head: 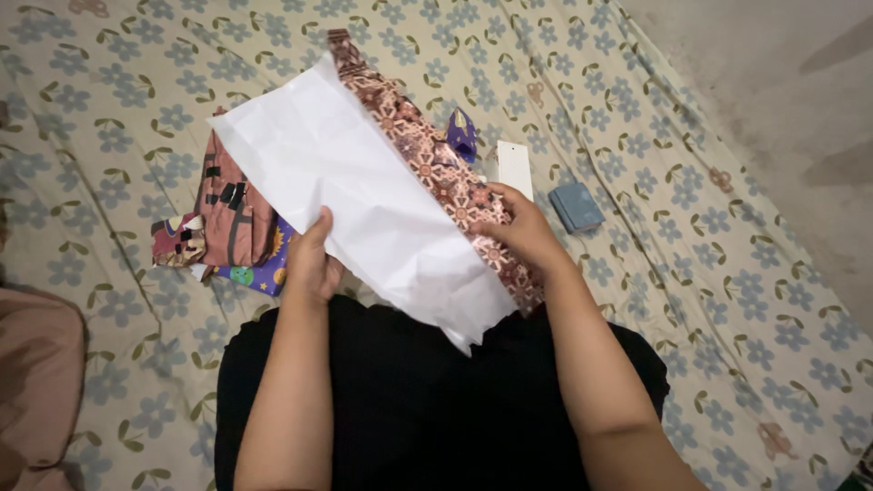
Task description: The person sits on a bed and opens two wrapped parcels. They first unwrap a patterned parcel to reveal a white box, then unwrap a purple space-themed parcel to reveal a smaller white box. The wrapping paper is removed and set aside.
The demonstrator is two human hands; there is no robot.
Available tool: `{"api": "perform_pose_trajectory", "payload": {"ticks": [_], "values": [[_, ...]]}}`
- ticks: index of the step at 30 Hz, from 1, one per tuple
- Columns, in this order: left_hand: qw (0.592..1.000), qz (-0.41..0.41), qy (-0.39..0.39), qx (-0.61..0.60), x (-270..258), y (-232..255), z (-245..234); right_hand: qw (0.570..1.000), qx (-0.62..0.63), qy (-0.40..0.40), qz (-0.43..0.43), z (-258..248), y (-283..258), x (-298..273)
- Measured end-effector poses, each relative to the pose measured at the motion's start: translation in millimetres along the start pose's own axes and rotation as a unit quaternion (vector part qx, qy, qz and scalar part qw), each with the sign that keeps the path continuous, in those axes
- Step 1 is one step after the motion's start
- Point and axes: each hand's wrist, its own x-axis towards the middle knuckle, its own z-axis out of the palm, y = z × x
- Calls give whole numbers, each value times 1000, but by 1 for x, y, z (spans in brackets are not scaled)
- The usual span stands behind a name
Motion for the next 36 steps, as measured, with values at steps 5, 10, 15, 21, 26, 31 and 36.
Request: {"api": "perform_pose_trajectory", "payload": {"ticks": [5,10,15,21,26,31,36], "values": [[993,-5,-79,-85,-5,9,-4,989,-82,87,-92,6,0,-5],[996,47,-67,-22,-5,3,1,990,-51,77,-106,8,1,-8],[974,30,-79,210,-8,-17,7,994,-38,40,-90,13,-12,-6],[960,154,-67,223,5,-29,12,978,46,185,89,-6,-27,2],[872,67,-93,476,2,-28,13,889,374,265,21,-28,-4,14],[934,-23,-4,355,13,-10,4,844,513,144,57,-44,56,24],[996,-75,-17,37,40,-7,-17,847,502,111,137,-30,104,33]]}}
